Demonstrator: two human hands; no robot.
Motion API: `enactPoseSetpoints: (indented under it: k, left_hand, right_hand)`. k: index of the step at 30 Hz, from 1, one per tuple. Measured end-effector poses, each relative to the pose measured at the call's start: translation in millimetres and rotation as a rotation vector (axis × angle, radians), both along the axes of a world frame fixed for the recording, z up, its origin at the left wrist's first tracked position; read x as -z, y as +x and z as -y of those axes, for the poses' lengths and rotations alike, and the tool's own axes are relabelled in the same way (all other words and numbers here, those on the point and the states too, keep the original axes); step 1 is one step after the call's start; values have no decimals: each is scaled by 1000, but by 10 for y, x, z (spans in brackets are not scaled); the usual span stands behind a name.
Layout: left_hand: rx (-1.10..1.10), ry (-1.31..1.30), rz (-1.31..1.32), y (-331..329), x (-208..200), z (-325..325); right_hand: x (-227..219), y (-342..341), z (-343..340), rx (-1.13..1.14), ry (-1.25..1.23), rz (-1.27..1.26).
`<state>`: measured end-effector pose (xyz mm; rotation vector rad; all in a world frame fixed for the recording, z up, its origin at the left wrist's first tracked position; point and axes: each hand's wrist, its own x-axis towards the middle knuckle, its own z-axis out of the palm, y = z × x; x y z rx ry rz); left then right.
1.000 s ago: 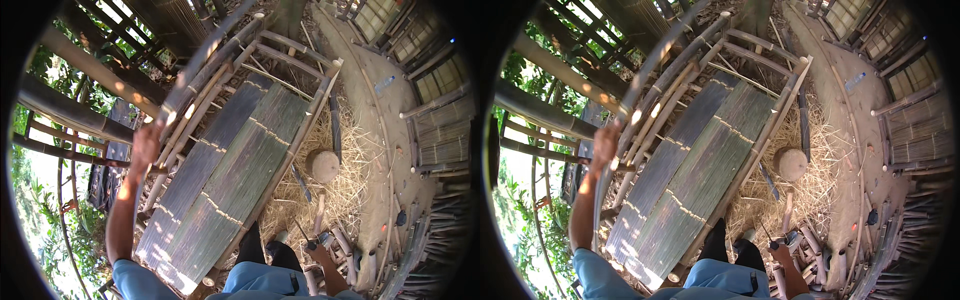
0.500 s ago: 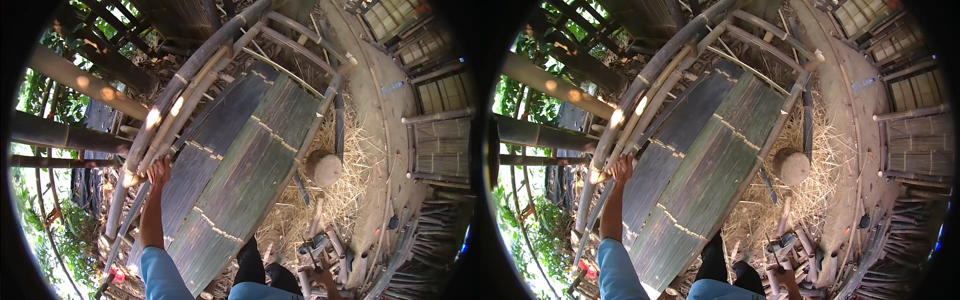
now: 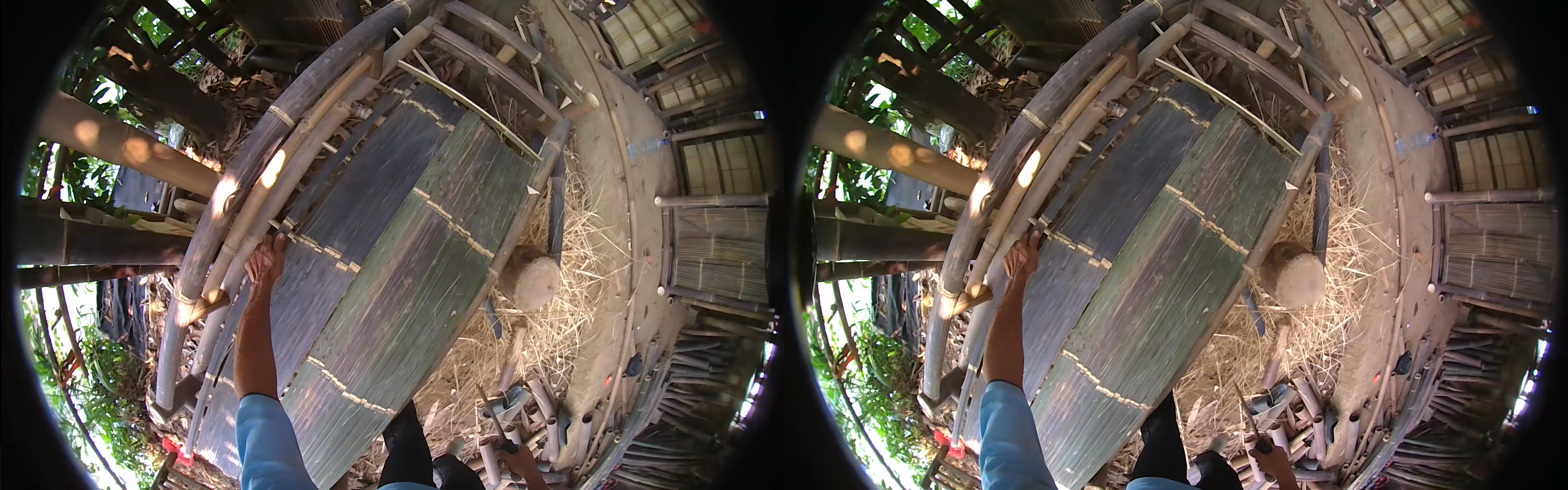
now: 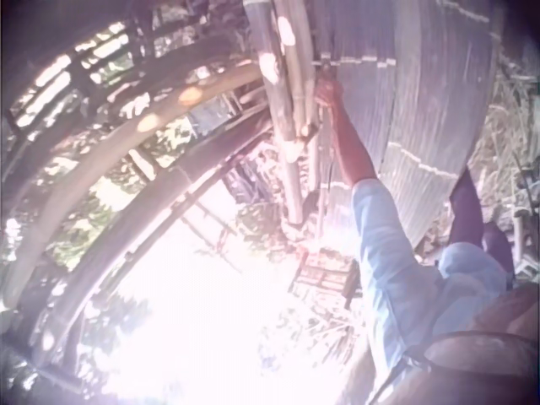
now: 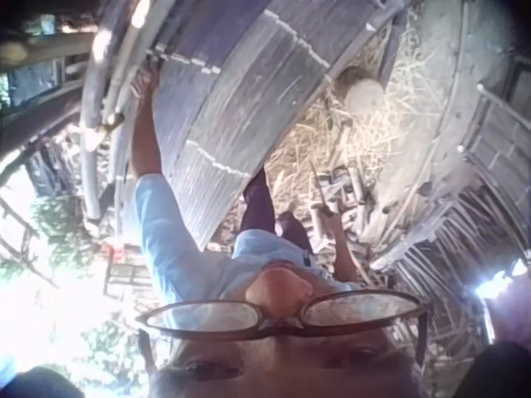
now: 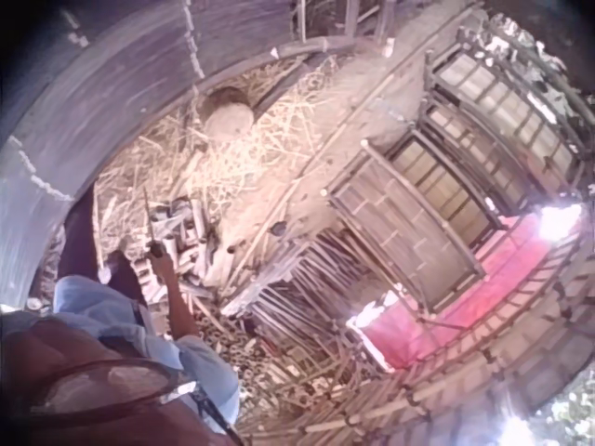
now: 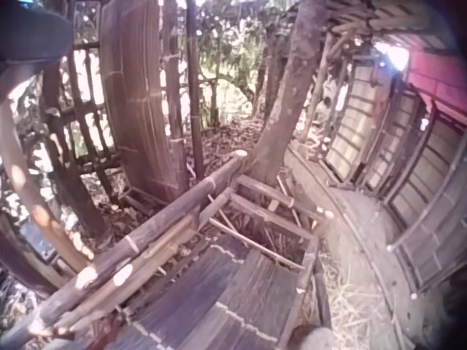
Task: The person strips layers from a long bamboo stalk using a knife, pulling the strips away by hand and then smoothing the remaining stalk.
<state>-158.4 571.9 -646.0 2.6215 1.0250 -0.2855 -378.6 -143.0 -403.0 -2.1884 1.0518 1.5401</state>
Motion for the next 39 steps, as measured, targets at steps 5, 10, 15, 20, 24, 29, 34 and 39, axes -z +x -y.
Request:
enactPoseSetpoints:
  k: [5,10,15,20,24,29,34,39]
  left_hand:
    - [-2,-1,-7,36,65,221]
    - [4,0,6,-41,92,154]
    - [34,71,66,-9,231,49]
    - [-35,-27,-46,-26,340,-63]
    - [-35,-148,-129,-61,403,-33]
    - [-37,-80,-75,-113,416,-32]
    - [-81,11,-99,-73,289,93]
    - [-62,279,141,-308,106,383]
  right_hand:
    - [-21,14,-17,38,-13,55]
    - [-93,128,-168,8,-77,18]
    - [63,-138,113,-29,-56,50]
    - [146,-193,57,30,6,91]
    - [175,-171,-68,33,21,108]
    - [348,-213,-61,55,56,2]
    - [379,-422,119,98,101,116]
    - [256,-286,98,-3,24,153]
